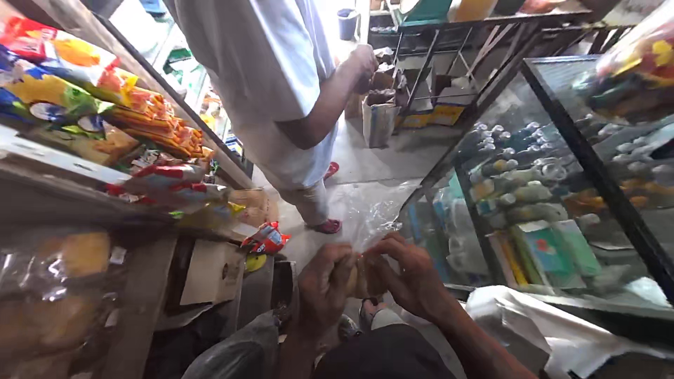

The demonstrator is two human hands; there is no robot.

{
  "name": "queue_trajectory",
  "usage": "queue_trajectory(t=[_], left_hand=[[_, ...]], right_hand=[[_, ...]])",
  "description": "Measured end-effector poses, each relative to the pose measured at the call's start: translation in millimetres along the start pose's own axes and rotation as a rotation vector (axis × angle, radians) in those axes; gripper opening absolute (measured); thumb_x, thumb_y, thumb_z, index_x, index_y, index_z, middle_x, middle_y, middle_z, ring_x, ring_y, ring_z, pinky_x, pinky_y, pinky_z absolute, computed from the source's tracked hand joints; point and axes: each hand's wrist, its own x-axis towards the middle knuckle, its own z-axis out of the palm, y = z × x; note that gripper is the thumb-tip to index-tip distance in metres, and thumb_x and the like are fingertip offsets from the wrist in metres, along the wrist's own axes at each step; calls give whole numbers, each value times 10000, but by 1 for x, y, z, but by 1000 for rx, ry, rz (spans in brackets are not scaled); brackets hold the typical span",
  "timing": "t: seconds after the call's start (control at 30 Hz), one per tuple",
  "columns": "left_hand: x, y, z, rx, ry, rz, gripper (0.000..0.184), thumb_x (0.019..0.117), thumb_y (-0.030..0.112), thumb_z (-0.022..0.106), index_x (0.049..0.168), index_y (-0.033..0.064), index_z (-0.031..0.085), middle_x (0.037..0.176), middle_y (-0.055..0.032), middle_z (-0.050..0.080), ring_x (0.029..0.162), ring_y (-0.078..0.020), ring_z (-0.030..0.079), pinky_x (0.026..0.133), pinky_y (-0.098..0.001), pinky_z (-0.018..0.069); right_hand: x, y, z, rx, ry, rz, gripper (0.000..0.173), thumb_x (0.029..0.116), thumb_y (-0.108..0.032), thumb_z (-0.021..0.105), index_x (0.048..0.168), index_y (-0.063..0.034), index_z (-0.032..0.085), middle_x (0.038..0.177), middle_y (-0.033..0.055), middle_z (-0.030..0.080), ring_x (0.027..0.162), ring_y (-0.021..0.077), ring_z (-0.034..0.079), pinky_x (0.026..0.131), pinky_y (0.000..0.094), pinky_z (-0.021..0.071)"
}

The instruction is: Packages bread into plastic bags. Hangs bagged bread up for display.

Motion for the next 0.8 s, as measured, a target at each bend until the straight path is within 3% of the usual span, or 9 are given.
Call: queue_trajectory(t=[0.2, 0.33, 0.4, 0.47, 0.5, 0.57, 0.63, 0.8], left_hand=[[57, -48, 14, -23, -20, 9, 168, 1038, 174, 608, 1017, 23, 678, 1009, -43, 717, 994, -62, 685, 892, -229, 581], [104, -77, 7, -44, 68, -65, 159, 1051, 188, 582, 1055, 64, 682, 1009, -26, 734, 968, -121, 716, 874, -306, 614], [131, -95, 13, -39, 38, -68, 198, 1049, 226, 590, 1089, 58, 687, 1054, -34, 736, 1027, -126, 705, 917, -318, 598], [153, -107, 31, -15, -53, -91, 328, 1030, 309, 620, 1157, 13, 679, 1144, -52, 727, 1113, -85, 669, 991, -300, 557], [164, -111, 42, 12, -69, -92, 358, 1020, 316, 633, 1140, -17, 686, 1125, -66, 726, 1091, -56, 666, 981, -264, 552], [190, -124, 59, 40, -48, -61, 243, 1003, 196, 637, 998, -36, 710, 988, -82, 722, 939, -21, 667, 862, -185, 556], [213, -144, 65, -17, -34, -50, 175, 993, 126, 639, 956, -33, 703, 991, -76, 720, 917, -14, 669, 833, -175, 568], [276, -191, 75, -200, -62, -67, 177, 1006, 117, 633, 944, -30, 709, 1048, -87, 717, 980, -64, 677, 849, -201, 578]], right_hand=[[56, 50, -1, 93, 147, -11, 114, 977, -53, 587, 985, 15, 678, 977, 90, 701, 969, 71, 670, 881, 210, 565], [109, 83, -22, 165, 209, 55, 132, 982, -48, 569, 969, 28, 676, 954, 39, 711, 897, 11, 675, 826, 191, 584], [139, 101, -36, 158, 191, 66, 133, 988, -57, 567, 973, 33, 665, 940, 22, 702, 867, -22, 659, 809, 162, 570], [165, 113, -40, 142, 153, 40, 147, 992, -59, 574, 985, 51, 671, 961, 61, 707, 885, -5, 665, 822, 163, 568], [177, 118, -40, 122, 143, 28, 152, 988, -59, 575, 990, 56, 674, 959, 74, 708, 885, -1, 664, 819, 156, 563], [199, 130, -42, 72, 144, 8, 165, 981, -68, 576, 1003, 63, 674, 964, 95, 709, 903, 7, 660, 836, 148, 545], [216, 147, -45, 24, 176, 2, 180, 964, -72, 573, 1017, 68, 673, 976, 107, 711, 938, 14, 662, 871, 148, 536], [263, 187, -49, 23, 286, 116, 128, 978, -46, 590, 981, 56, 667, 922, 52, 705, 853, -15, 667, 808, 145, 565]])
